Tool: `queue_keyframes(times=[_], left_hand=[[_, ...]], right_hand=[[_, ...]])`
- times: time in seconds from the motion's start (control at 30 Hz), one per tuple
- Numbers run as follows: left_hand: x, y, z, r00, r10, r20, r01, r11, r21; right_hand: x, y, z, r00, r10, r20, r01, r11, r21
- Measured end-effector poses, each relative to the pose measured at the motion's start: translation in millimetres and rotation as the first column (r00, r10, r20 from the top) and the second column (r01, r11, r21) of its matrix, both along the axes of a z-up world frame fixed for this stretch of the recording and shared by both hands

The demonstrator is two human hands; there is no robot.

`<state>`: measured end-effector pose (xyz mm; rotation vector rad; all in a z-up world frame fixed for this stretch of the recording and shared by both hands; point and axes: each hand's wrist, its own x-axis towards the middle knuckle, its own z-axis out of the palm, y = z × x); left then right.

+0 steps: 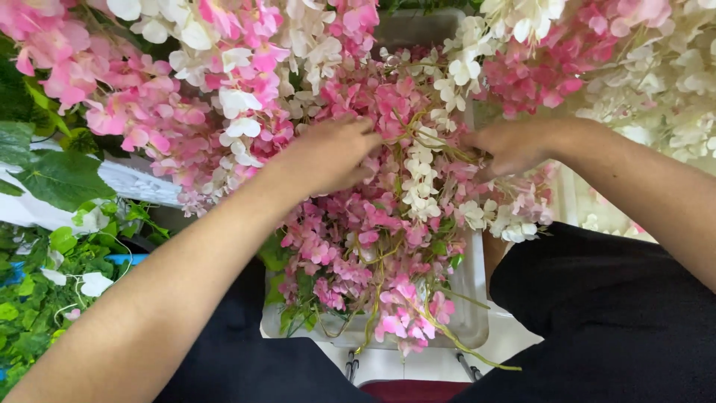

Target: Attaching and arranging artificial flower vines onto a structure to create a floral arch.

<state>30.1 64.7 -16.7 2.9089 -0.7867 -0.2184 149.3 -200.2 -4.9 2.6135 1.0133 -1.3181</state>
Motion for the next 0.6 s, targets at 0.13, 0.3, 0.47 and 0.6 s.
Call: queue_keyframes(times=[0.13, 0.3, 0.47, 0.6], left_hand=[[-3, 3, -1, 1.000, -0.006, 0.012, 0.005, 0.998, 0.068], [-17, -30, -28, 0.987, -0.153, -0.044, 0.154, 0.988, 0.014], [-25, -32, -84, 0.961, -0.180, -0.212, 0.190, 0.981, 0.027], [-41, -24, -131, 0.937, -0.129, -0.326, 0.169, 0.981, 0.096]], right_hand=[[8, -3, -14, 0.999, 0.044, 0.004, -0.044, 0.999, -0.012], [11, 6, -20, 0.997, 0.071, 0.018, -0.070, 0.996, -0.052], [1, 17, -10, 0.999, 0.033, -0.015, -0.034, 0.999, -0.038], [5, 15, -28, 0.995, 0.077, -0.065, -0.081, 0.995, -0.059]])
